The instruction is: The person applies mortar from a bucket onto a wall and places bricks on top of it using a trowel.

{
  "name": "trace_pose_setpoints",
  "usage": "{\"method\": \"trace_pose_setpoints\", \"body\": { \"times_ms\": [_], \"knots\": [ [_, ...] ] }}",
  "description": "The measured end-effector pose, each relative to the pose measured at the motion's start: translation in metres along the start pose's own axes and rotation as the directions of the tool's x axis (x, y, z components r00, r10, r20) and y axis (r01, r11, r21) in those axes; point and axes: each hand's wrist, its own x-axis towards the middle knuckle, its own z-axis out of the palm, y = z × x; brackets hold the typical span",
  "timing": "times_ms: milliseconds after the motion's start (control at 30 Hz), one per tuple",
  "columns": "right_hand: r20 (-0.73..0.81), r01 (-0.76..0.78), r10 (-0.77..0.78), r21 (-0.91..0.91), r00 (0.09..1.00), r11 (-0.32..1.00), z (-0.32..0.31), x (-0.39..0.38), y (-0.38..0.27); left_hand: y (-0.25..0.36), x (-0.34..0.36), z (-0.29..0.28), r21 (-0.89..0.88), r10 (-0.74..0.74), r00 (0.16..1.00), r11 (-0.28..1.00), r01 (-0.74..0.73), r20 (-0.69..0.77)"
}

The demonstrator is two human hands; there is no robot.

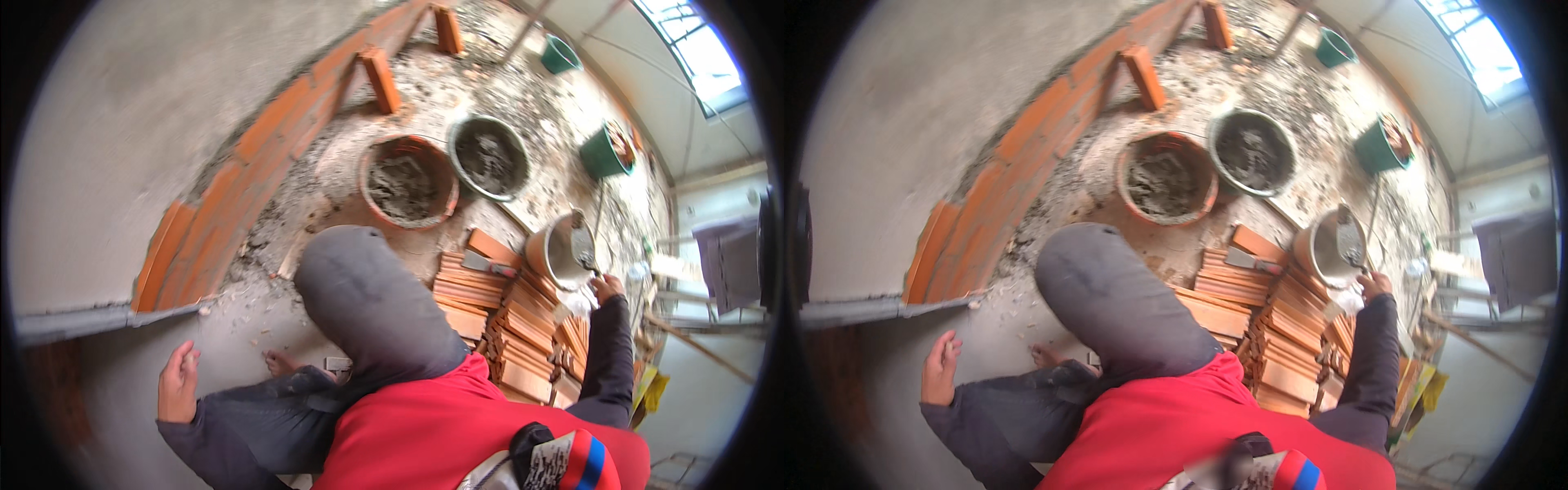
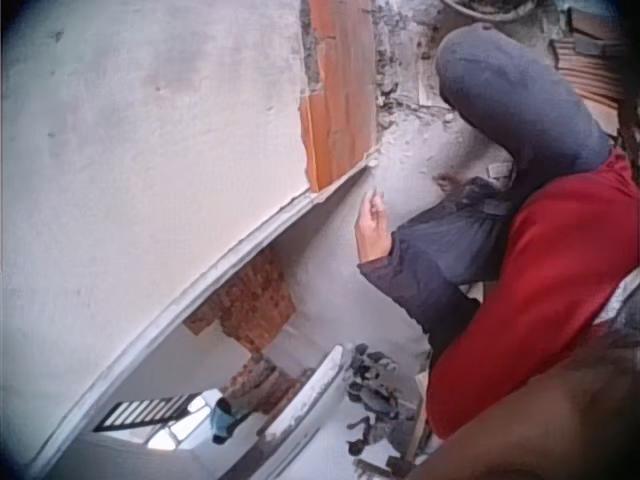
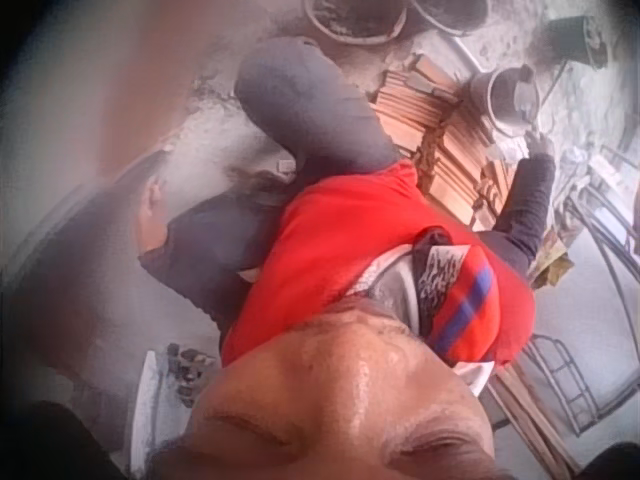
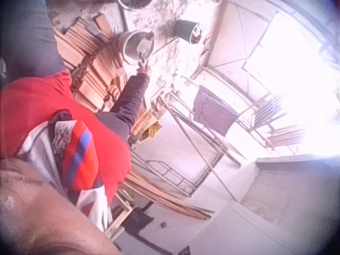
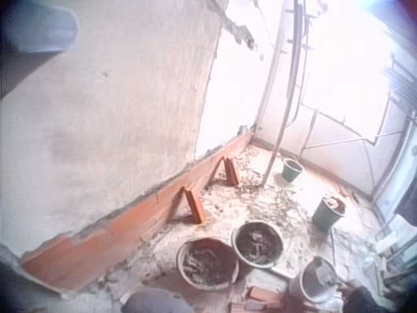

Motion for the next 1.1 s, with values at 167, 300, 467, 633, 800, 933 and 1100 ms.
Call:
{"method": "trace_pose_setpoints", "body": {
  "times_ms": [167,300,467,633,800,933,1100],
  "knots": [
    [0.089,0.203,-0.213,0.112,0.973,0.973,-0.009,-0.032,-0.117,0.006,-0.007,-0.005,0.089,0.06,0.996,0.995,-0.054,-0.069],
    [0.178,0.352,-0.365,0.1,0.914,0.93,-0.001,-0.071,-0.243,-0.004,-0.011,-0.007,0.117,0.064,0.994,0.992,-0.054,-0.085],
    [0.26,0.688,-0.674,0.046,0.691,0.724,0.031,-0.113,-0.39,-0.005,-0.016,-0.003,0.065,0.039,0.997,0.997,-0.034,-0.066],
    [0.362,0.912,-0.85,0.0,0.382,0.41,0.062,-0.193,-0.525,-0.02,-0.014,-0.001,0.084,0.038,0.995,0.996,-0.03,-0.089],
    [0.495,0.988,-0.869,0.135,-0.002,0.075,0.087,-0.291,-0.621,-0.027,-0.013,-0.006,0.102,0.036,0.996,0.994,-0.027,-0.085],
    [0.599,0.965,-0.759,0.2,-0.256,-0.168,0.121,-0.338,-0.681,-0.037,-0.014,-0.006,0.129,0.015,0.995,0.992,-0.002,-0.1],
    [0.786,0.967,-0.572,0.13,-0.236,-0.22,0.154,-0.404,-0.734,-0.038,-0.015,-0.011,0.129,0.01,0.993,0.992,0.005,-0.116]
  ]
}}
